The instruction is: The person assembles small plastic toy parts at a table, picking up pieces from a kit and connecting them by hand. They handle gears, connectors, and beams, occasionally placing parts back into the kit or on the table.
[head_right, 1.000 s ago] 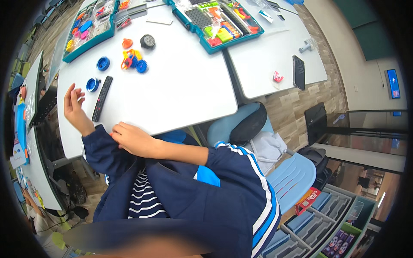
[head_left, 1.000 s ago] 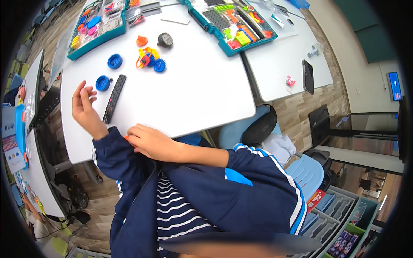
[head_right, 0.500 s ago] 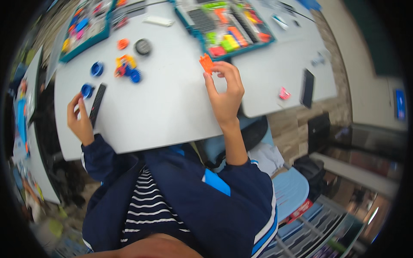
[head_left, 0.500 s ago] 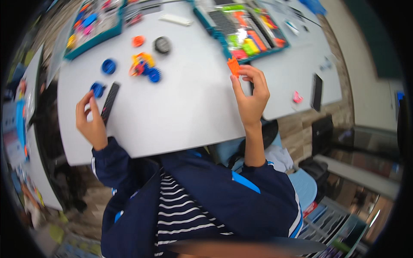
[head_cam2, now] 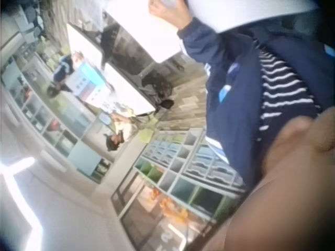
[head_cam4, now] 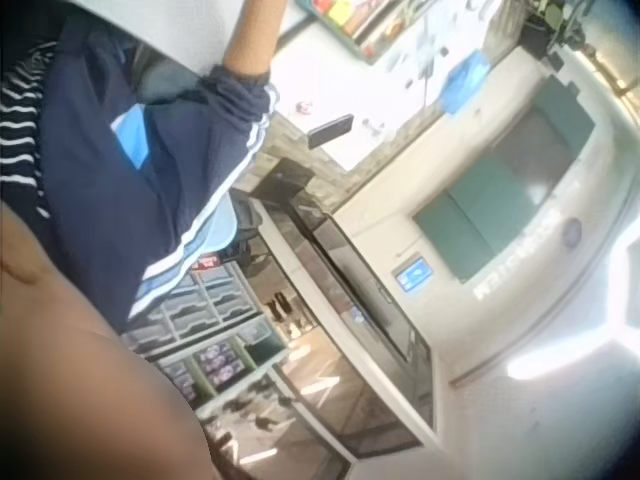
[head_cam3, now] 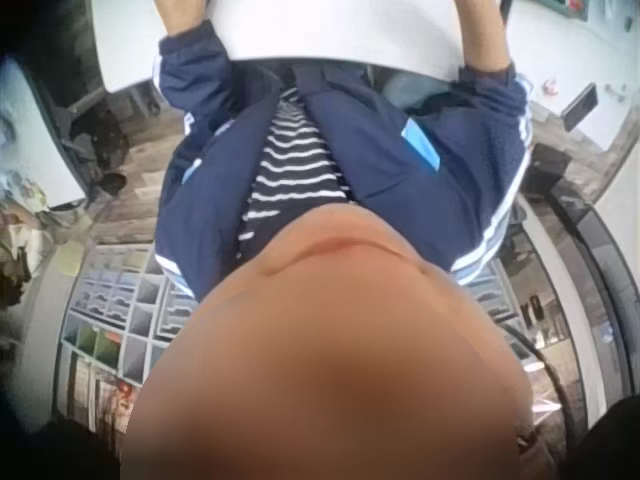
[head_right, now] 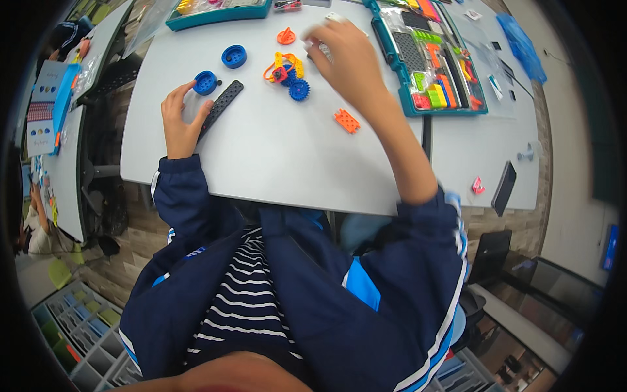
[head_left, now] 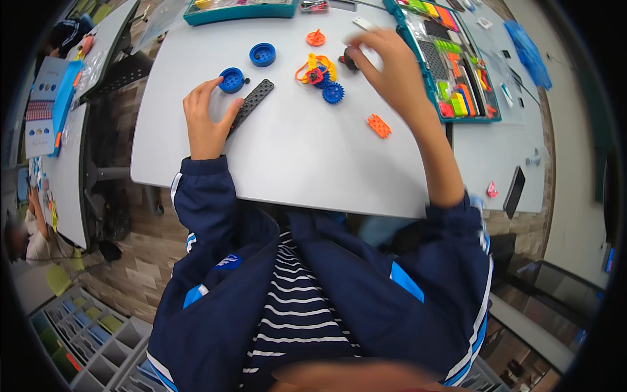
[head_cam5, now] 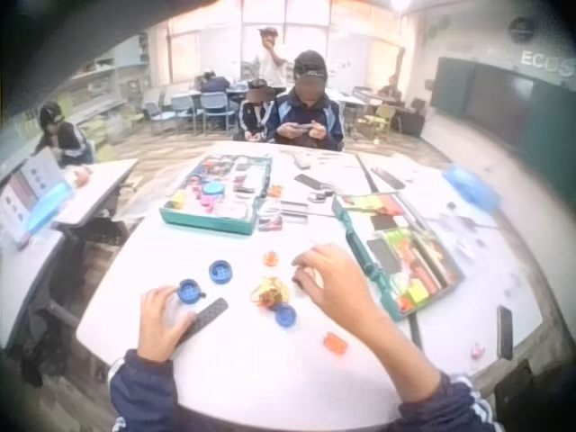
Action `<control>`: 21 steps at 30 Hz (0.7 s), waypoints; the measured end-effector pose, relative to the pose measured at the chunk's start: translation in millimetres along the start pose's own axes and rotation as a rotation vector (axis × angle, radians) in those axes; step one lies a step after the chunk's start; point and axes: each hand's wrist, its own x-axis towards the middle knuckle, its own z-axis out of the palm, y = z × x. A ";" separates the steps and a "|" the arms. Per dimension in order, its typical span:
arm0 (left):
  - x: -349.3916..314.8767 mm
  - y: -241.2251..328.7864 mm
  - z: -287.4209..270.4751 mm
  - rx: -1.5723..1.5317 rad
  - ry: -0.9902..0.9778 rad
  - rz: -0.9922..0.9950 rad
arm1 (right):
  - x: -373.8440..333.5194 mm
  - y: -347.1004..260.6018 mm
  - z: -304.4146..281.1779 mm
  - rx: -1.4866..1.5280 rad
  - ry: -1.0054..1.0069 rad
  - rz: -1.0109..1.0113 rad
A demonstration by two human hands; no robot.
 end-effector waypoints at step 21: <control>-18.4 -15.8 5.0 0.000 -0.086 0.052 | -63.4 155.3 -140.0 -0.320 0.070 0.551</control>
